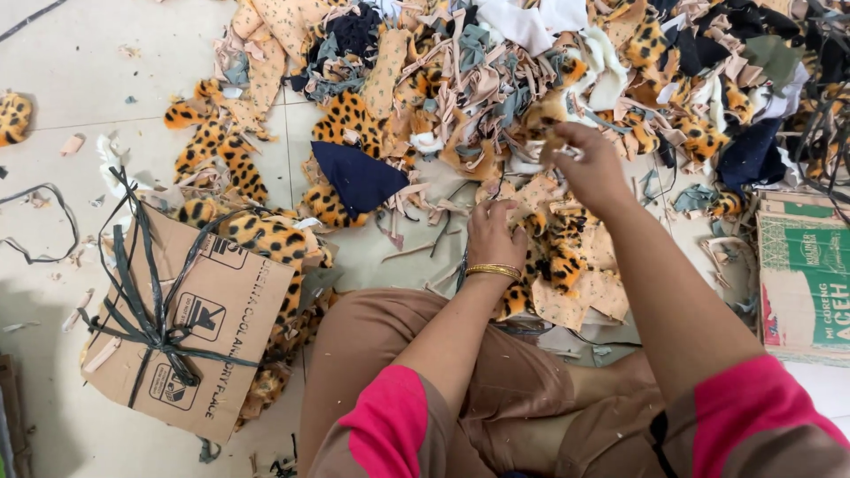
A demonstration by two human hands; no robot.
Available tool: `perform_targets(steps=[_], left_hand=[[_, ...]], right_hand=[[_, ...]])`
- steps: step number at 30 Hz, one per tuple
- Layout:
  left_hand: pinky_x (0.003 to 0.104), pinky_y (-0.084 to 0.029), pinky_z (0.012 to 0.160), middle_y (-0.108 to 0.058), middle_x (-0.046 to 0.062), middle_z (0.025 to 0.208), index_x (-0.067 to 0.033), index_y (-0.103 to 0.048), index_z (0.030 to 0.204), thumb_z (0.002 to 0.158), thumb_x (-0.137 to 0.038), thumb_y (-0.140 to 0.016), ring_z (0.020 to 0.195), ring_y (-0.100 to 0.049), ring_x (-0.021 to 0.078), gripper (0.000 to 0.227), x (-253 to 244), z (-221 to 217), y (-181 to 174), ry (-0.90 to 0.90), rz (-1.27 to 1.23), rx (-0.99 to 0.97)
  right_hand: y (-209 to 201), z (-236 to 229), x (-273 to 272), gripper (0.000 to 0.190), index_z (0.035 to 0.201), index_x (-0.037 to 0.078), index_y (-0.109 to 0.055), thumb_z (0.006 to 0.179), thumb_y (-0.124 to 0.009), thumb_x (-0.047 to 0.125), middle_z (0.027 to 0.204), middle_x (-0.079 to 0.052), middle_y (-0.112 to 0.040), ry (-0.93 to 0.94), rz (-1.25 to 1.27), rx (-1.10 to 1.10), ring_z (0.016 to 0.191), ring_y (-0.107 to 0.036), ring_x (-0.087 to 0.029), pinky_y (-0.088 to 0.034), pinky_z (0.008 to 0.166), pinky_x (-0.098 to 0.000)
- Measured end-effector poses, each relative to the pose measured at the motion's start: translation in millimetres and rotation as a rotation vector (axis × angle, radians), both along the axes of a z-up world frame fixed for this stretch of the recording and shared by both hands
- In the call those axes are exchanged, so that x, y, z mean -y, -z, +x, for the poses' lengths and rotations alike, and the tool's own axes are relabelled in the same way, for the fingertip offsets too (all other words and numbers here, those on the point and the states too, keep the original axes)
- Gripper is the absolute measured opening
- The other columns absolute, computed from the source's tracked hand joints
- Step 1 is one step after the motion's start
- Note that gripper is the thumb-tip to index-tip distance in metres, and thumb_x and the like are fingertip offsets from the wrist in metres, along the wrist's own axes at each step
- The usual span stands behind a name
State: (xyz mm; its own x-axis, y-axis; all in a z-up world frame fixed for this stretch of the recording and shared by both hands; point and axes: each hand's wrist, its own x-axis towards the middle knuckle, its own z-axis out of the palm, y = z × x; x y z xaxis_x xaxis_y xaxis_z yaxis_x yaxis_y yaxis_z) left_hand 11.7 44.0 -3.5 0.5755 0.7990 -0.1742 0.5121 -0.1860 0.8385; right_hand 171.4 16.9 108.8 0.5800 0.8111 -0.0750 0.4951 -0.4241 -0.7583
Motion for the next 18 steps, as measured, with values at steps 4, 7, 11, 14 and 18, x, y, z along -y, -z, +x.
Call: perform_targets(steps=[4,7,11,14,18], left_hand=[[0.049,-0.055,0.097,-0.045,0.012,0.137,-0.0225,-0.051,0.135,0.09,-0.019,-0.066,0.121,-0.059,0.0398,0.047,4,0,0,0.006,-0.037,0.11],[0.051,-0.059,0.092,-0.038,0.022,0.146,-0.0175,-0.033,0.152,0.091,-0.012,-0.067,0.118,-0.063,0.0426,0.07,1,-14,-57,0.037,-0.115,0.182],[0.044,-0.061,0.088,-0.036,0.032,0.151,-0.0201,-0.013,0.165,0.089,-0.002,-0.072,0.11,-0.065,0.0384,0.098,6,-21,-94,0.146,-0.266,0.333],[0.044,-0.065,0.08,-0.061,0.022,0.114,-0.0057,-0.064,0.115,0.084,-0.006,-0.079,0.105,-0.067,0.0473,0.034,6,-12,-62,0.167,-0.135,0.496],[0.034,-0.063,0.078,-0.074,0.004,0.095,-0.0164,-0.075,0.102,0.087,-0.02,-0.079,0.094,-0.074,0.0201,0.016,14,1,-24,0.191,-0.321,0.484]], right_hand=[[-29,-3,38,0.023,0.117,0.005,-0.072,0.094,-0.077,0.008,0.101,-0.011,-0.069,0.068,0.185,-0.066,0.088,-0.065,-0.016,-0.054,0.074,-0.027],[-68,-32,59,0.009,0.102,0.004,-0.076,0.093,-0.075,0.003,0.079,-0.01,-0.071,0.026,0.102,-0.079,0.065,-0.064,-0.015,-0.053,0.065,-0.0253],[-80,-47,82,0.015,0.097,-0.003,-0.076,0.088,-0.068,-0.01,0.078,-0.021,-0.073,-0.099,-0.009,-0.246,0.055,-0.059,-0.019,-0.05,0.055,-0.0258],[-36,-35,107,0.02,0.1,-0.003,-0.071,0.082,-0.073,-0.011,0.093,-0.013,-0.073,-0.075,0.042,-0.409,0.079,-0.064,-0.015,-0.055,0.066,-0.0259],[-19,-40,108,0.05,0.129,0.002,-0.059,0.082,-0.07,-0.011,0.118,-0.013,-0.061,-0.001,0.057,-0.398,0.085,-0.063,-0.017,-0.057,0.063,-0.0248]])
